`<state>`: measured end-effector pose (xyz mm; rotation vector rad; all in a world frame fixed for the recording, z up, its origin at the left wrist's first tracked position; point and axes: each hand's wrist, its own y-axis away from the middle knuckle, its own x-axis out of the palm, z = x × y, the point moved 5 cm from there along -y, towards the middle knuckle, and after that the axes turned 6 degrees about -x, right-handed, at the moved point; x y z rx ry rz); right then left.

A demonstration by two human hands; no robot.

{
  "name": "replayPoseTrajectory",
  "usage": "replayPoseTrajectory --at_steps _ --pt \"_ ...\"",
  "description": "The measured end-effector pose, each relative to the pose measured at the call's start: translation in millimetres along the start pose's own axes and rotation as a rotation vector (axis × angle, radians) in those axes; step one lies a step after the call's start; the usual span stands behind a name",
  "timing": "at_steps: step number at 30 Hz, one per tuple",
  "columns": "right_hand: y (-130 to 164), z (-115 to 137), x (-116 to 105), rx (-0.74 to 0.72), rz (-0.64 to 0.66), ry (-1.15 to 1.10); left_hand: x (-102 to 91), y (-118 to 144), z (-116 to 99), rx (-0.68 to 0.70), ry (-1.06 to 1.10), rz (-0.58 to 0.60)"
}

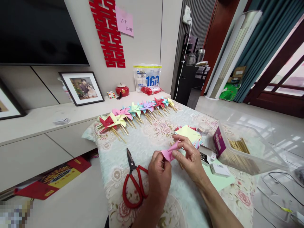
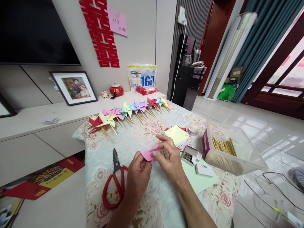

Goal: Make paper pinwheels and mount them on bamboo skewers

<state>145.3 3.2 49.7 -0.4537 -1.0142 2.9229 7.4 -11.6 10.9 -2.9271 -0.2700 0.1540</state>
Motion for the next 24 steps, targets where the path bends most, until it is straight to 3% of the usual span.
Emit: replayPoseTrajectory --at_steps 6,13,16,20,24 --pt "-0.4 1.5 -0.6 0.009 0.002 0.027 0.7 3.8 -10.3 0.146 -0.171 -0.027" --pt "-0.9 4.2 -0.9 -0.007 0.017 0.057 3.5 4.8 -7.1 0.101 -0.127 -0.011" --pt "-0.3 9.1 -1.7 -0.079 -0.005 0.127 4.3 1.4 4.9 -0.063 0.034 0.017" --pt "2.0 17.2 -7.0 -0.203 -0.133 0.27 6.3 -3.9 21.4 -0.408 0.472 0.061" --pt "4.0 14.9 -6.5 -0.194 -0.178 0.32 2.7 -8.9 21.8 -0.567 0.785 0.03"
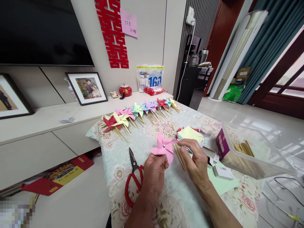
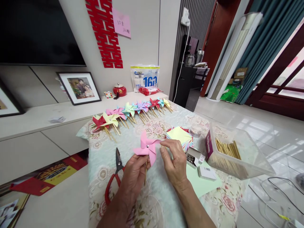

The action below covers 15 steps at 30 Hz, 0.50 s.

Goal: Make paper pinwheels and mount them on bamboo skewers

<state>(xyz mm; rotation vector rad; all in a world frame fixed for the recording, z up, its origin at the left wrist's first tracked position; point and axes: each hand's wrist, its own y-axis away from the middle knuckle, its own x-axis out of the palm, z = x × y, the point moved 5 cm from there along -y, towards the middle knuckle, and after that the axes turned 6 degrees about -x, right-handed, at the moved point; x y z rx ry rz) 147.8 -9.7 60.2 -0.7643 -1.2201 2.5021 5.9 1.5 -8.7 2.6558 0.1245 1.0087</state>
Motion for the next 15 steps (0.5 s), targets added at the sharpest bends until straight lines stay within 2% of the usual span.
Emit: replayPoseTrajectory --at_steps 6,15 --pt "3.8 -3.2 14.8 0.016 0.128 -0.025 -4.1 -2.4 -2.0 -0.026 0.099 -0.008" --pt "4.2 0.3 22.6 -0.021 0.211 -0.065 3.6 0.0 -4.1 0.016 0.094 0.073"
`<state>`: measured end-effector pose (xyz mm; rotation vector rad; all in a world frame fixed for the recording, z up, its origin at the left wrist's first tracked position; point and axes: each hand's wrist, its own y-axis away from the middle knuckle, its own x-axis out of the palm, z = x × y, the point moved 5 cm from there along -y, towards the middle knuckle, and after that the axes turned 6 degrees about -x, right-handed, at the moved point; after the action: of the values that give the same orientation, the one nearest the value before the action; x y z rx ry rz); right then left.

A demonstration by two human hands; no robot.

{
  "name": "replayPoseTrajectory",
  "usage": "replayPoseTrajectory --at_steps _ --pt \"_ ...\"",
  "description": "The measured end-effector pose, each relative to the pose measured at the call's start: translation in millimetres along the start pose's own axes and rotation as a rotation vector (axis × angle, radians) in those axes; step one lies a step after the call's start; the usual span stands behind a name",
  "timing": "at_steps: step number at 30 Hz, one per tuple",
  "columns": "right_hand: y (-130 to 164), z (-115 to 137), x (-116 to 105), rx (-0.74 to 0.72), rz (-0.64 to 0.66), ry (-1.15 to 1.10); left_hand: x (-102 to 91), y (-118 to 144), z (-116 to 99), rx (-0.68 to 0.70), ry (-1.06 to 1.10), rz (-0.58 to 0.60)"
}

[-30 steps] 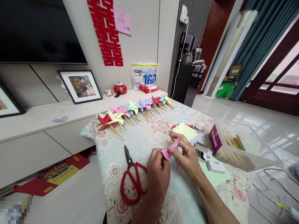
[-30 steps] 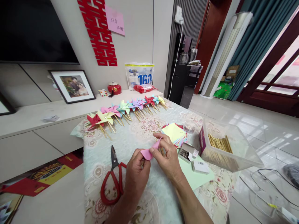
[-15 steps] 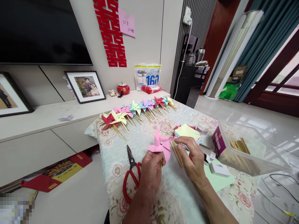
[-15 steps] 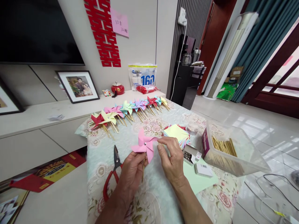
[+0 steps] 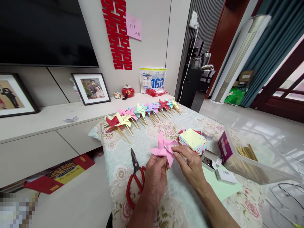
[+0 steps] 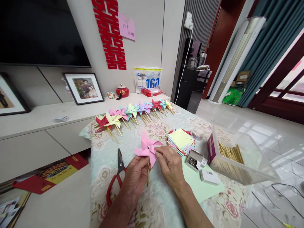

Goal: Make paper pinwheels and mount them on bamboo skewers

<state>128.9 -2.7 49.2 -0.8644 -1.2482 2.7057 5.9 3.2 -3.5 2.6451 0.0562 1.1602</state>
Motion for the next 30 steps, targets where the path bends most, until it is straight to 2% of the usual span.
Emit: replayPoseTrajectory --at_steps 8,12,19,25,28,30 --pt "0.3 7.0 -5.9 -0.076 -0.121 0.155 -0.4 1.0 2.5 0.023 -0.016 -0.051" --pt "-0.2 10.0 -3.5 -0.115 -0.089 0.202 3.1 3.7 4.9 0.024 -0.031 -0.069" --pt "0.3 6.6 -0.9 -0.086 -0.05 0.217 6.1 6.3 11.6 0.021 -0.089 -0.048" --pt "1.1 7.8 -2.2 -0.106 -0.068 0.181 4.7 3.9 8.9 0.003 -0.009 -0.054" --pt "3.9 1.7 1.1 -0.016 -0.032 0.102 -3.0 -4.1 0.4 0.02 0.066 -0.076" --pt "6.5 -4.2 10.0 0.104 0.085 0.039 -9.5 -10.7 -7.4 0.058 0.103 -0.086"
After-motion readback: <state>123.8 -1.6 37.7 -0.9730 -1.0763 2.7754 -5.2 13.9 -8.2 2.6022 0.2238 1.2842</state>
